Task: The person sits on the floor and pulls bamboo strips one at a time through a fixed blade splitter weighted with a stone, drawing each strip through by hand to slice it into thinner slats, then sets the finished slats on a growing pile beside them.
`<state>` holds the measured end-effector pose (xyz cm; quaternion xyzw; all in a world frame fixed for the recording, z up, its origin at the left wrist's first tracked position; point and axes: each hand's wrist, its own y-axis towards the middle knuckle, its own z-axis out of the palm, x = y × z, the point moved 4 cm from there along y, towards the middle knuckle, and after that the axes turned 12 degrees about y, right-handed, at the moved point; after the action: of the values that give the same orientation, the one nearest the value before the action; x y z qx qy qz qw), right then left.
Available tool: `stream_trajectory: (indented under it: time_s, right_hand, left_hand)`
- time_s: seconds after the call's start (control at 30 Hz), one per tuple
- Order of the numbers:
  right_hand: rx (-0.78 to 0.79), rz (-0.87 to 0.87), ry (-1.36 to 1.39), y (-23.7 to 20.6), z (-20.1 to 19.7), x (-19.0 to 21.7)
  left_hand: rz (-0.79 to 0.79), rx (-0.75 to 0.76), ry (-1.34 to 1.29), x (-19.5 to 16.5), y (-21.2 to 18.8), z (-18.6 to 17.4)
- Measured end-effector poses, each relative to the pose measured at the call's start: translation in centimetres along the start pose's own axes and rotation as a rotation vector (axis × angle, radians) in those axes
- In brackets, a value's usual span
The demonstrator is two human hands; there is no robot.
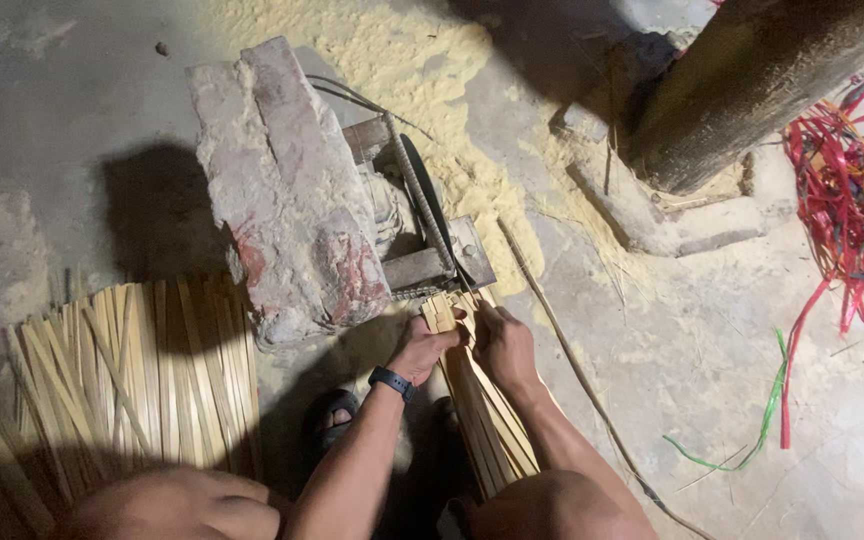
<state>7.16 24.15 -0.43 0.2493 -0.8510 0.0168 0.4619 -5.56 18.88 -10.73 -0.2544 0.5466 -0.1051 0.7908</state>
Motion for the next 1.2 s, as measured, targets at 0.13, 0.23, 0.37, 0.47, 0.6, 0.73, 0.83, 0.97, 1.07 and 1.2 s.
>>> stream_trajectory:
  time_s: [0.13, 0.23, 0.37, 0.47, 0.6, 0.73, 0.83, 0.97, 1.07, 1.2]
  right_hand:
    - [0.066, 0.088, 0.035, -0.1, -0.3, 0.4]
    - [0.093, 0.184, -0.119, -2.7, -2.6, 0.7]
    - [-0.096, -0.184, -0.312, -7.0, -4.3, 2.3]
    - [0.157, 0.415, 0.35, -8.9, -2.4, -1.6]
    - [0.095, 0.572, 0.565, -9.9, -1.5, -4.5]
    - [-0.032, 0.417, 0.399, -9.4, -2.2, -4.1]
    - [-0.065, 0.276, 0.167, -8.5, -2.7, -2.2]
    - [-0.095, 0.104, 0.051, -5.7, -2.5, -0.3]
    - [-0.072, 0.086, 0.139, -3.2, -1.2, -0.3]
    - [-0.055, 0.027, 0.071, -1.4, -0.3, -0.3]
  left_hand:
    - [0.013, -0.082, 0.036, 0.1, -0.3, 0.1]
    - [0.069, -0.027, -0.06, -0.4, -0.9, 0.6]
    - [0.048, 0.06, -0.115, -1.1, -1.4, 1.2]
    - [0.029, 0.218, -0.236, -1.3, -1.7, 1.5]
    - [0.03, 0.234, -0.212, -0.9, -1.5, 1.3]
    - [0.029, 0.141, -0.148, -0.1, -0.9, 0.6]
    - [-0.148, -0.038, -0.01, 0.8, -0.4, -0.2]
    - [-0.199, -0.144, 0.059, 1.1, -0.2, -0.5]
    - [-0.188, -0.196, 0.0, 1.2, -0.1, -0.2]
    - [-0.211, -0.153, -0.115, 1.1, 0.1, 0.2]
